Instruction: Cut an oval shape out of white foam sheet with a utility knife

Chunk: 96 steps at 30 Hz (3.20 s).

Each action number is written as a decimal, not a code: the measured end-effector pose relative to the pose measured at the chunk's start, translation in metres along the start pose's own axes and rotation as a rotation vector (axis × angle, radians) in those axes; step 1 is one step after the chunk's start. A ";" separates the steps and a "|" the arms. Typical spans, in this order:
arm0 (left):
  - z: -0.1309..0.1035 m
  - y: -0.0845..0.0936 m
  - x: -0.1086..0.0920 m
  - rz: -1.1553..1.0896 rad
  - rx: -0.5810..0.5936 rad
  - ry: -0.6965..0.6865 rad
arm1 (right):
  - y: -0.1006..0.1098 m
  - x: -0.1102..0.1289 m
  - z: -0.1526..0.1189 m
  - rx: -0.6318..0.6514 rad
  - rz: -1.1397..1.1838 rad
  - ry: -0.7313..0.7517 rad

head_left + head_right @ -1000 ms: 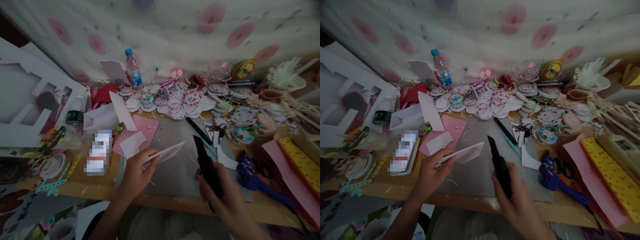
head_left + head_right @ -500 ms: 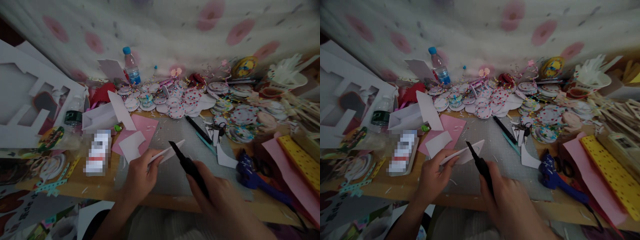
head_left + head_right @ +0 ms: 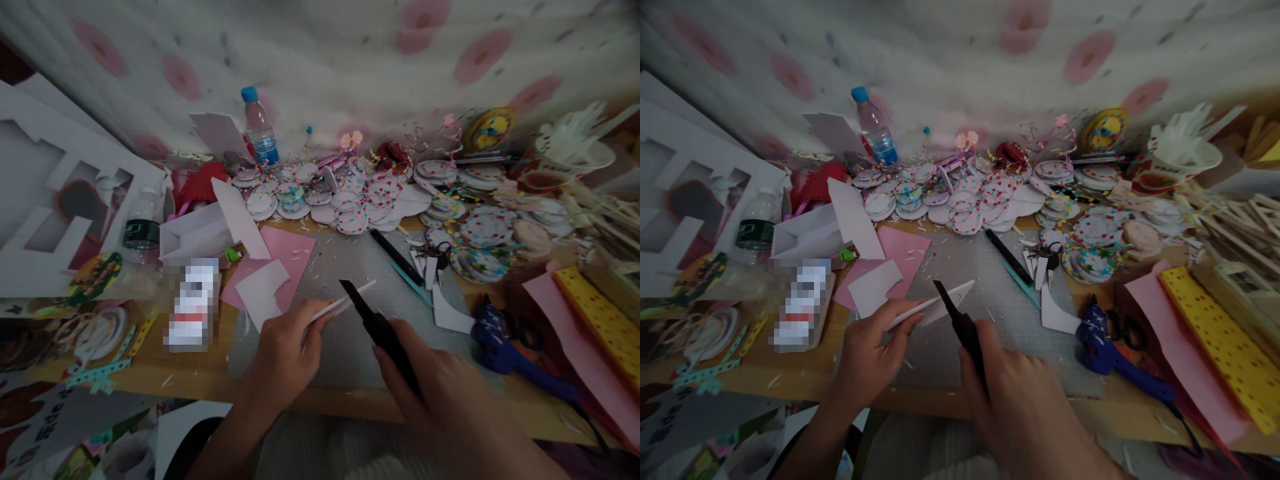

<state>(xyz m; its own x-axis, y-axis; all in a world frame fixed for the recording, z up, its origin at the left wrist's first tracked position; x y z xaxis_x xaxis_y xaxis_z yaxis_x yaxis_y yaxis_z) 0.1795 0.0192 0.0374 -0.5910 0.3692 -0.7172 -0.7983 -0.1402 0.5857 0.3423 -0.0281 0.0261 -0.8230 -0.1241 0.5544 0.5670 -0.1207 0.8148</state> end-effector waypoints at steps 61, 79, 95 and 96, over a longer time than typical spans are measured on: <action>-0.010 -0.019 -0.020 0.261 0.039 -0.160 | -0.001 -0.008 -0.005 0.233 -0.148 -0.064; -0.007 0.004 0.017 -0.249 -0.085 0.132 | -0.017 -0.005 -0.014 0.188 0.671 -0.443; -0.016 0.042 0.070 0.005 0.022 0.122 | -0.070 0.019 0.004 0.636 1.435 -1.008; -0.018 0.043 0.072 0.023 0.043 0.140 | -0.073 0.017 0.001 0.636 1.426 -1.033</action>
<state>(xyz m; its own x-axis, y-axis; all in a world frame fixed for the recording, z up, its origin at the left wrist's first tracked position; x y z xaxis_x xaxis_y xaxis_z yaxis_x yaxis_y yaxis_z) 0.1008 0.0230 0.0038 -0.6218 0.2340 -0.7474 -0.7805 -0.1064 0.6160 0.2866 -0.0205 -0.0240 0.3661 0.8091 0.4597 0.8620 -0.1087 -0.4952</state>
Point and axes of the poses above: each hand's wrist, its own z-axis towards the middle knuckle, its own y-axis out of the back of the hand, x = y × z, the point moved 7 cm from there along z, towards the middle knuckle, and after that the axes turned 12 degrees about -x, right-handed, at the moved point
